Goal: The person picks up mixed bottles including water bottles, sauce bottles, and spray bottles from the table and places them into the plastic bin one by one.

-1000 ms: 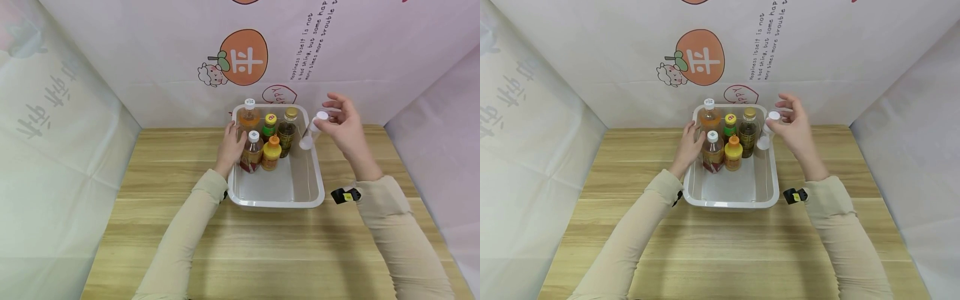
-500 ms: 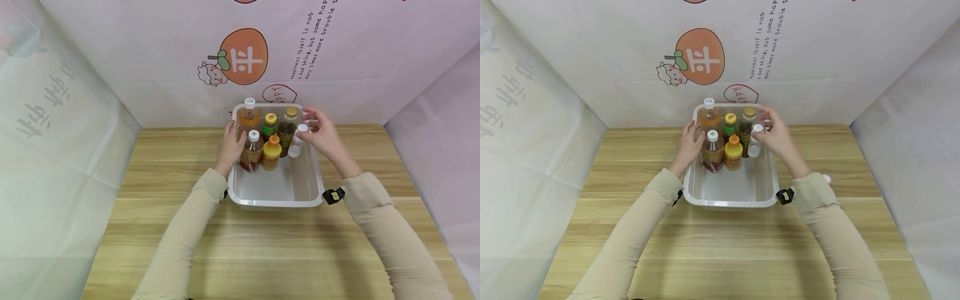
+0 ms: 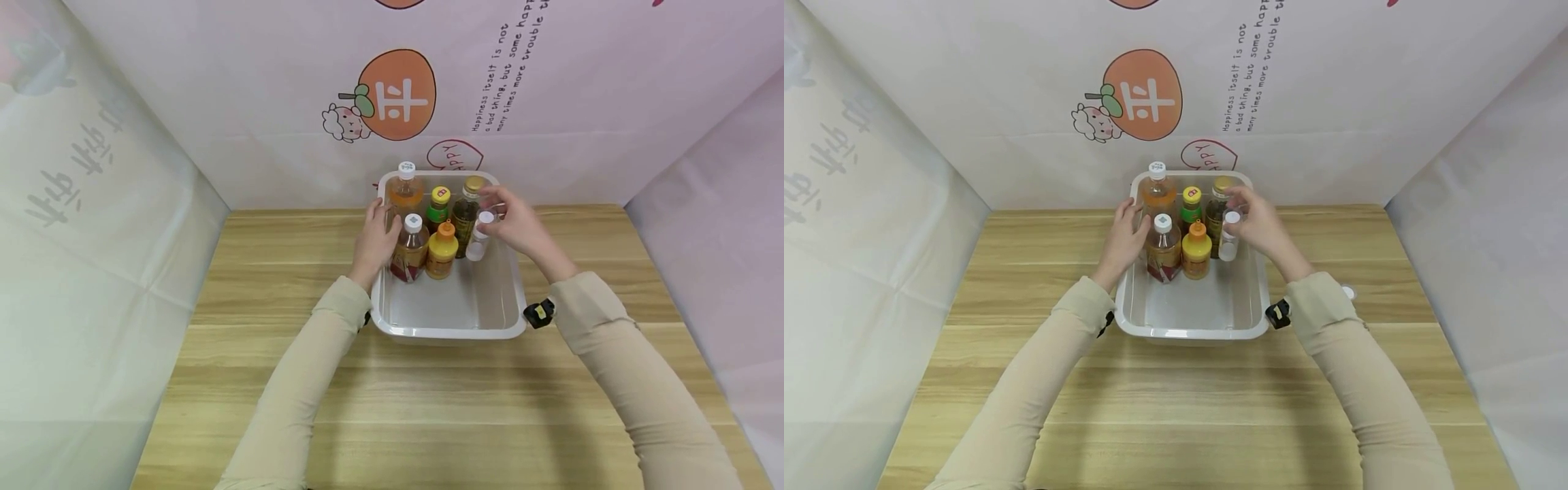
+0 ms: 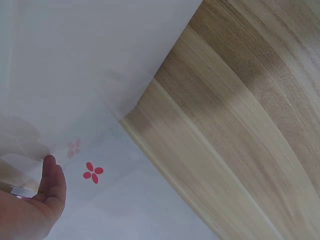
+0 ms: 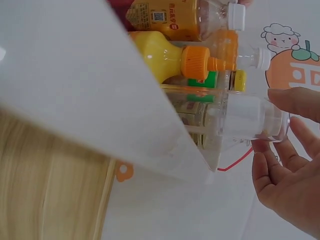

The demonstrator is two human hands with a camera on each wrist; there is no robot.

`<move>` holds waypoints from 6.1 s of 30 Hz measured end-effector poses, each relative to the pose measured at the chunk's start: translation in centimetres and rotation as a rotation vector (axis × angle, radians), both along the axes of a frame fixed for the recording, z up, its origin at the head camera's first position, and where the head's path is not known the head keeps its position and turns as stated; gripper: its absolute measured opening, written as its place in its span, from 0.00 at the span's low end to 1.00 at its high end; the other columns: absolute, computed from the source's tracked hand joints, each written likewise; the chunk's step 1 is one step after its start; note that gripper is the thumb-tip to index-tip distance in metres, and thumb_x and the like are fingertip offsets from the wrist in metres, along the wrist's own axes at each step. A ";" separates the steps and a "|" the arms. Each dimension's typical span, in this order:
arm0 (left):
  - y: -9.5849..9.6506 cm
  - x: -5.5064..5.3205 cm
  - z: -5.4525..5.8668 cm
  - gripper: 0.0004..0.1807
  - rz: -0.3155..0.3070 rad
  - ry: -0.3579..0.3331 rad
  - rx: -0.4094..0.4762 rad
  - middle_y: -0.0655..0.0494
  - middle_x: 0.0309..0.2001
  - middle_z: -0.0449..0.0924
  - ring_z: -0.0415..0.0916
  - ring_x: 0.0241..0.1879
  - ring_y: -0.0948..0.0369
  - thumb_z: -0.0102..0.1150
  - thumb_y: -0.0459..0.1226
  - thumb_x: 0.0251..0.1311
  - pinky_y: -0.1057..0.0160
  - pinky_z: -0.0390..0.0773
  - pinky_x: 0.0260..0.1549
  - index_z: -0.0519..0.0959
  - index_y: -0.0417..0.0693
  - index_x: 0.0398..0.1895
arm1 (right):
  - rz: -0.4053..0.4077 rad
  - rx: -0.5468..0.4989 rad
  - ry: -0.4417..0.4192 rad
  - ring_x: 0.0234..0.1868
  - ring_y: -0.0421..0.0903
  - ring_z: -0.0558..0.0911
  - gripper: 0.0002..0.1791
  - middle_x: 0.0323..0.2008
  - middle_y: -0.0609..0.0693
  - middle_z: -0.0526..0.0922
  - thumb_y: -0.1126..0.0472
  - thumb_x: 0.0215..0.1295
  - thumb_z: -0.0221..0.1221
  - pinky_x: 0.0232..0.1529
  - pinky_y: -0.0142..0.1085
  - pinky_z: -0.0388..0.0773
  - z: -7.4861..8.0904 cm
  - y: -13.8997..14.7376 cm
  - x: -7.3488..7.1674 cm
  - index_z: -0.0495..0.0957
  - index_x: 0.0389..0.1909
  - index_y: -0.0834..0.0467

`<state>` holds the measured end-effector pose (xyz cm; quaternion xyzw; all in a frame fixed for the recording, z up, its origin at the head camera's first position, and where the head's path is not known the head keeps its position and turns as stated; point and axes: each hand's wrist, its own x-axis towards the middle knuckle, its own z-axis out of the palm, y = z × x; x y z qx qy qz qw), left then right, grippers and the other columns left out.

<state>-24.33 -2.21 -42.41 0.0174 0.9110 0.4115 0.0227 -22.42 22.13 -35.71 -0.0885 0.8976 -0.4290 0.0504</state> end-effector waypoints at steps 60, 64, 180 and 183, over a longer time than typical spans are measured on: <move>-0.2 -0.1 0.0 0.27 -0.003 0.016 -0.012 0.57 0.76 0.47 0.59 0.71 0.51 0.41 0.47 0.70 0.49 0.68 0.65 0.63 0.48 0.69 | -0.037 0.252 -0.136 0.56 0.62 0.74 0.31 0.52 0.67 0.76 0.80 0.48 0.48 0.51 0.47 0.74 -5.8 -2.9 -2.0 0.69 0.58 0.68; -0.2 -0.1 -0.1 0.27 -0.005 0.013 -0.011 0.57 0.76 0.46 0.58 0.71 0.52 0.41 0.46 0.70 0.49 0.67 0.66 0.62 0.48 0.69 | -0.034 0.264 -0.134 0.55 0.61 0.74 0.30 0.52 0.67 0.76 0.80 0.48 0.47 0.50 0.47 0.74 -5.9 -2.9 -2.0 0.69 0.58 0.69; -0.2 -0.2 0.1 0.27 -0.004 -0.012 -0.004 0.57 0.77 0.45 0.60 0.71 0.50 0.42 0.46 0.70 0.49 0.69 0.64 0.62 0.48 0.69 | -0.616 -0.624 0.115 0.35 0.30 0.80 0.17 0.34 0.38 0.78 0.72 0.65 0.50 0.37 0.14 0.74 -3.1 10.0 4.2 0.77 0.43 0.47; -0.2 -0.1 0.2 0.27 -0.002 -0.012 -0.002 0.57 0.77 0.45 0.60 0.70 0.50 0.42 0.46 0.70 0.49 0.70 0.63 0.62 0.48 0.69 | -0.690 -0.735 0.121 0.33 0.32 0.81 0.17 0.33 0.41 0.78 0.74 0.63 0.50 0.35 0.15 0.76 -3.8 10.5 4.4 0.78 0.40 0.50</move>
